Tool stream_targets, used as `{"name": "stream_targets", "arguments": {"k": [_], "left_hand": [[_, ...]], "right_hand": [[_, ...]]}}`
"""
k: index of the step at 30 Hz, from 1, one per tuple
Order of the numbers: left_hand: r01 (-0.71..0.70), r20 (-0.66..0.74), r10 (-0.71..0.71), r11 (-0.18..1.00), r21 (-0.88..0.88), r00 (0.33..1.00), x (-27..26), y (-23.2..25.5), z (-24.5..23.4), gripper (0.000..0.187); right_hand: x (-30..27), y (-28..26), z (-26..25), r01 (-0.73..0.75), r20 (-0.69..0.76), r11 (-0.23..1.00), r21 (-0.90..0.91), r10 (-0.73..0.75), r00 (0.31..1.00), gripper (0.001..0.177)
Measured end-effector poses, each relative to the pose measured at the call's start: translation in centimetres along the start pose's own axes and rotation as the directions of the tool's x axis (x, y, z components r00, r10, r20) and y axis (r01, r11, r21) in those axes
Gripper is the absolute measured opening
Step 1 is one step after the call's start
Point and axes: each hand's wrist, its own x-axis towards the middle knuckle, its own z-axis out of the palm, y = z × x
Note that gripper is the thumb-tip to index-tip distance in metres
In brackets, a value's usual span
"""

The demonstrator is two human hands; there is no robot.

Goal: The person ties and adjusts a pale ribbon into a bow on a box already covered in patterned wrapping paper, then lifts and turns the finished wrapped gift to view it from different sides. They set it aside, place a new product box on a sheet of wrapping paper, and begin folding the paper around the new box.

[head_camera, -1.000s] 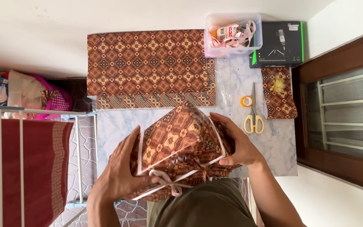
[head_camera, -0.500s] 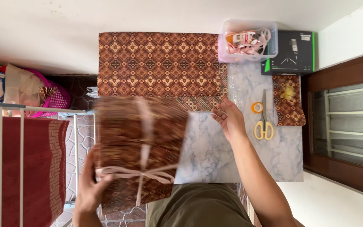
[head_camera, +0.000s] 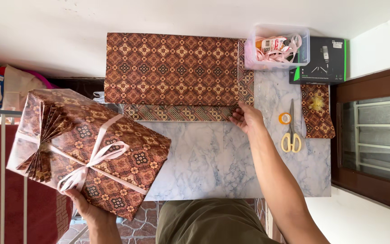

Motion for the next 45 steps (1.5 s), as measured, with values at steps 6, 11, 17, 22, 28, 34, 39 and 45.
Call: {"name": "stream_targets", "arguments": {"k": [6, 11, 17, 22, 28, 34, 39, 45], "left_hand": [[0.061, 0.018, -0.061, 0.998, -0.024, 0.998, 0.2, 0.2, 1.4, 0.075], [0.054, 0.025, -0.057, 0.995, 0.083, 0.998, 0.0, 0.9, 2.2, 0.075], [0.008, 0.038, -0.011, 0.996, 0.093, 0.999, 0.2, 2.8, 3.5, 0.073], [-0.003, 0.033, 0.001, 0.997, 0.073, 0.999, 0.6, 4.1, 5.1, 0.075], [0.078, 0.104, -0.086, 0.994, 0.076, 0.991, 1.2, 3.0, 8.2, 0.075], [0.422, 0.118, -0.439, 0.895, 0.143, 0.891, 0.8, -2.5, 14.6, 0.079], [0.510, 0.175, -0.505, 0.860, 0.015, 0.845, 0.6, -8.7, 20.9, 0.082], [0.514, 0.037, -0.517, 0.855, 0.074, 0.855, 3.1, -13.7, 26.6, 0.114]], "right_hand": [[-0.9, 0.7, 1.5, 0.088, 0.082, 0.996, 0.004, -0.088, 0.993, 0.012], [-4.3, 2.8, 0.1, 0.326, 0.149, 0.939, -0.107, -0.309, 0.939, 0.033], [-7.5, 5.6, -5.9, 0.344, 0.327, 0.851, -0.398, -0.218, 0.919, 0.030], [-10.7, 6.9, -9.9, 0.313, 0.338, 0.777, -0.546, -0.138, 0.931, 0.034], [-14.6, 6.8, -10.0, 0.359, 0.345, 0.052, -0.932, -0.185, 0.920, 0.046], [-19.1, 4.6, -4.8, 0.476, 0.593, 0.697, -0.536, -0.090, 0.800, 0.094], [-20.6, 3.8, 0.9, 0.453, 0.684, 0.837, -0.307, -0.137, 0.717, 0.115], [-16.1, 2.0, 4.3, 0.436, 0.470, 0.874, -0.213, -0.300, 0.830, 0.115]]}}
